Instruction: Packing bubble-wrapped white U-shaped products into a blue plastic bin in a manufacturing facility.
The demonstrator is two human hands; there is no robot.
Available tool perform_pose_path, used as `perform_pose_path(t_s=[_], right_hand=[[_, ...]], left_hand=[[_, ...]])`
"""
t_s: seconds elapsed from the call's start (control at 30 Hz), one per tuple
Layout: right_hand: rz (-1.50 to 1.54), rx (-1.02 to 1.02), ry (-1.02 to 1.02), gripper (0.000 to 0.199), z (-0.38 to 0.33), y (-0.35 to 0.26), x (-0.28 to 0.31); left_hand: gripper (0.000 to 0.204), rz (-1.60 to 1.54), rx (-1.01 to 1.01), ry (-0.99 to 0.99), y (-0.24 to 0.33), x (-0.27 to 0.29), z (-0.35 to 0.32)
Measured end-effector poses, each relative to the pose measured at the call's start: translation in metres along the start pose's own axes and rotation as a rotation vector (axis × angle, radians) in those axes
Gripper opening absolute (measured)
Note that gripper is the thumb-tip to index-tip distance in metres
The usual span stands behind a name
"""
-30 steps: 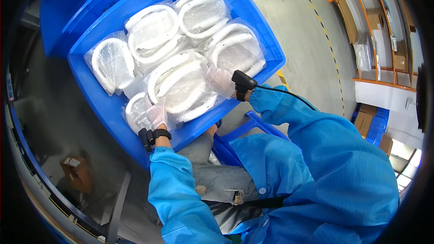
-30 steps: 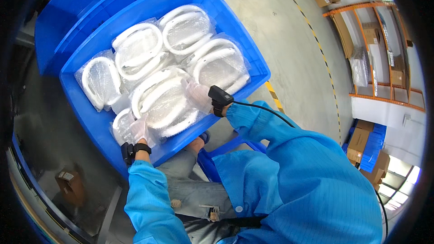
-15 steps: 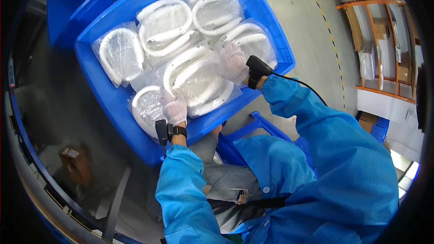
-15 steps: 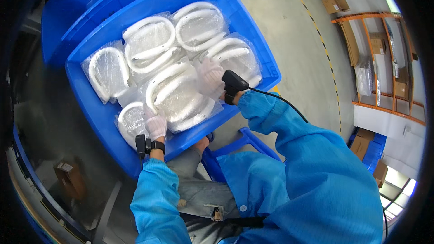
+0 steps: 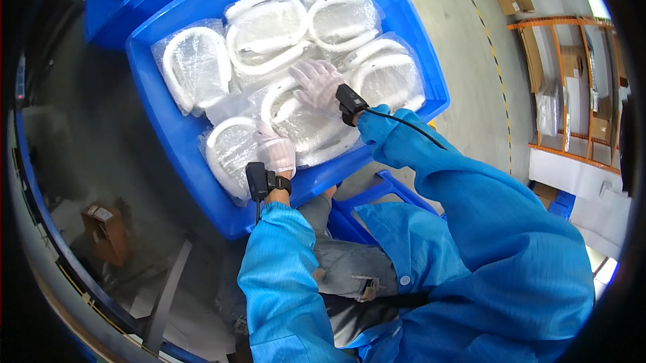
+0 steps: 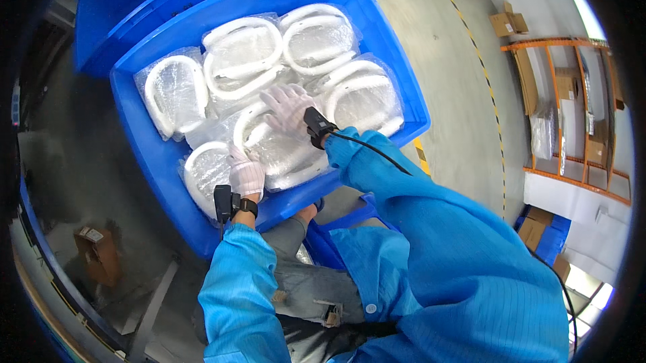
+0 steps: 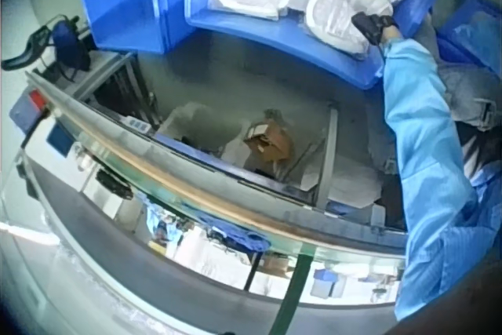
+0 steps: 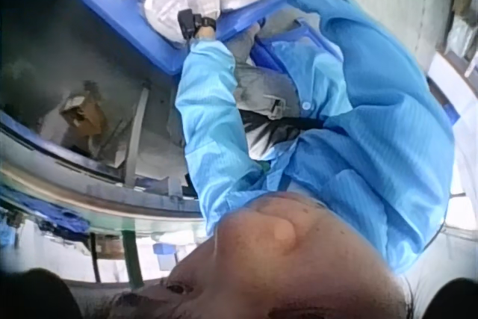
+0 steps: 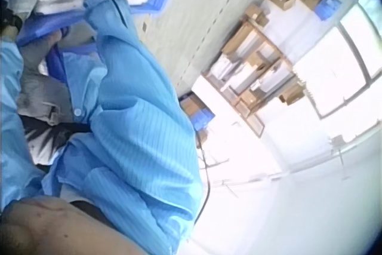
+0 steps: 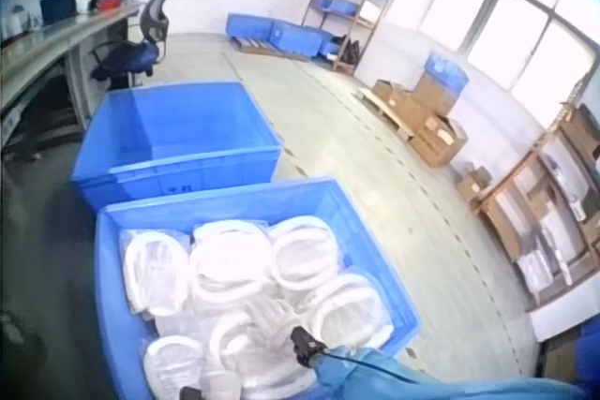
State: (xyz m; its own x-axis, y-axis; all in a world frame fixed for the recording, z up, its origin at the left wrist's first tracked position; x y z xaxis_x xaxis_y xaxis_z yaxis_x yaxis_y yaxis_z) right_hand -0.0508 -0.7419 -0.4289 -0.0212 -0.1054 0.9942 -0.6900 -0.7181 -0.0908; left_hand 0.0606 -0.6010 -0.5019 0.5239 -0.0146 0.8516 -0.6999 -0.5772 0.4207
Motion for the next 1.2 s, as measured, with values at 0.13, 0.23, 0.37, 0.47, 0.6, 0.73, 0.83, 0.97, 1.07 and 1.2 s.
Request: perform_pose_path(t_s=[0.13,0.23,0.37,0.47,0.6,0.73,0.83,0.97,1.07,1.2], right_hand=[[0.074,-0.108,-0.029,0.054,0.002,0.002,0.006],[0.134,-0.095,-0.001,0.056,-0.001,-0.004,0.010],[0.015,-0.156,-0.011,0.069,-0.068,-0.051,0.046],[0.174,-0.215,0.114,0.067,-0.160,-0.083,0.027],[0.430,-0.023,-0.015,0.074,-0.230,-0.143,0.051],[0.393,0.007,0.012,0.057,-0.275,-0.157,-0.008],[0.344,0.136,-0.305,0.039,-0.265,-0.173,-0.010],[0.452,-0.311,-0.304,0.019,-0.272,-0.174,-0.047],[0.536,0.126,0.050,0.016,-0.242,-0.154,0.111],[1.254,0.155,0.133,0.007,-0.235,-0.205,0.178]], left_hand=[[0.075,0.040,-0.001,-0.091,-0.009,0.012,0.008],[0.076,0.177,-0.224,-0.187,-0.024,0.008,0.001],[0.059,0.138,-0.391,-0.019,-0.023,0.106,-0.085],[0.039,-0.561,-0.015,0.137,0.015,0.218,-0.173],[0.036,-0.957,0.325,0.317,0.020,0.284,-0.337],[0.031,-0.968,0.271,0.658,0.036,0.310,-0.482],[0.025,-0.861,0.391,0.912,0.032,0.326,-0.591],[0.022,-0.745,0.507,1.310,0.011,0.364,-0.697],[0.020,-0.560,0.706,1.458,-0.039,0.376,-0.696],[0.021,-0.564,0.758,1.548,-0.122,0.385,-0.767]])
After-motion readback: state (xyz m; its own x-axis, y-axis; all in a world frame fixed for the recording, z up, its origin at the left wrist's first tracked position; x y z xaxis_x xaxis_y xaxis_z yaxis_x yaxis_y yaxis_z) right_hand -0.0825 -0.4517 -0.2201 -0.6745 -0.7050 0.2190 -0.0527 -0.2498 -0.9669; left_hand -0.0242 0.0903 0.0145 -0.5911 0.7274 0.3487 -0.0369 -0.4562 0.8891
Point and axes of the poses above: each hand's wrist, its own z-axis towards the middle knuckle, its own x-axis out of the back of the hand, y = z × x, the point moved 5 cm from there along z, towards the middle knuckle
